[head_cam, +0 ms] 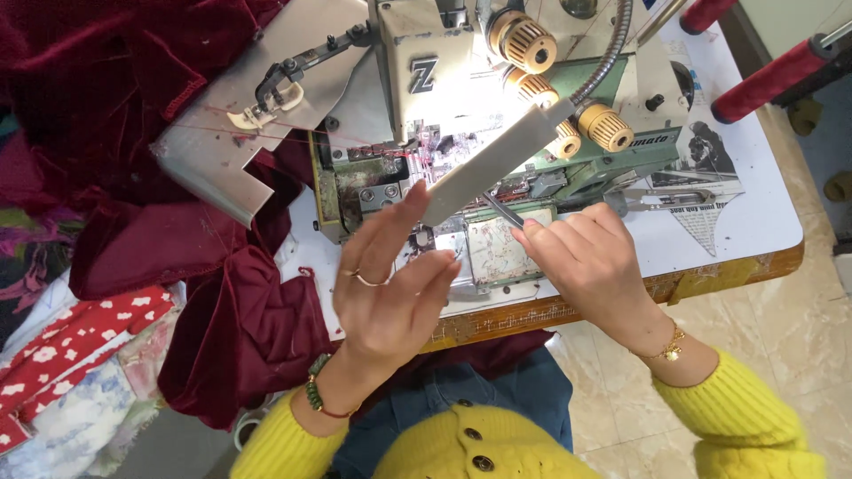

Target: The person uses tweezers to manipulate threads and components within the needle area of a sewing machine. They pull and adjust the thread while working on the machine's internal mechanism.

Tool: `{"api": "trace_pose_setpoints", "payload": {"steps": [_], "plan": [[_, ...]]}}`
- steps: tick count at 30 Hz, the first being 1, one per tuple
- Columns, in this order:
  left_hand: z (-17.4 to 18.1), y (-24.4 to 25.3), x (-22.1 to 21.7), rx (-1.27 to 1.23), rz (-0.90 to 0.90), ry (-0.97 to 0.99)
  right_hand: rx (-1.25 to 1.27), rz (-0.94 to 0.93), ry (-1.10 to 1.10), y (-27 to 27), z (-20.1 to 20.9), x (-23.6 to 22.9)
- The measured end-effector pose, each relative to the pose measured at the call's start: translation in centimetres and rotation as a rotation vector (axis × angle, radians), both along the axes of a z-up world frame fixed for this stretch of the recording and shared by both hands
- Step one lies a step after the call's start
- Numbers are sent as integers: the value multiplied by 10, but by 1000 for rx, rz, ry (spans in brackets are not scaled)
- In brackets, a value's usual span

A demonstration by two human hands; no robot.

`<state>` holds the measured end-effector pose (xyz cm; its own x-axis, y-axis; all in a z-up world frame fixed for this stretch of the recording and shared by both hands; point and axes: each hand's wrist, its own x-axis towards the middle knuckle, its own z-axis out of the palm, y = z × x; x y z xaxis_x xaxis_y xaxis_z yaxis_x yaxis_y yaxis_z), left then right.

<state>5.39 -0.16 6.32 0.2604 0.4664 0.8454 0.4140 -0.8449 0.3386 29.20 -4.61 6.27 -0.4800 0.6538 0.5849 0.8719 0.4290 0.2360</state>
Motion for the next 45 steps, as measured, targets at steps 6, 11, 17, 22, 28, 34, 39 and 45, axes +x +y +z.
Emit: {"api": "trace_pose_setpoints", "payload": {"steps": [6,11,17,22,28,34,39,45], "plan": [[1,-8,6,-147,-180,-151,-31,68,-6,2,3,2],[4,-13,16,-256,-320,-246,-53,85,60,-2,3,1],[13,-15,20,-494,-505,-401,-21,74,53,-4,-2,9],[11,-16,17,-701,-578,-585,7,60,-12,-1,-3,8],[12,-16,14,-628,-520,-560,-20,41,-40,-1,2,8],[2,-18,4,-520,-465,-507,-29,116,-96,4,15,7],[1,-19,-4,-444,-423,-588,-3,131,-107,1,11,12],[-6,-21,-8,-447,-413,-595,-90,113,-11,1,5,5]]}}
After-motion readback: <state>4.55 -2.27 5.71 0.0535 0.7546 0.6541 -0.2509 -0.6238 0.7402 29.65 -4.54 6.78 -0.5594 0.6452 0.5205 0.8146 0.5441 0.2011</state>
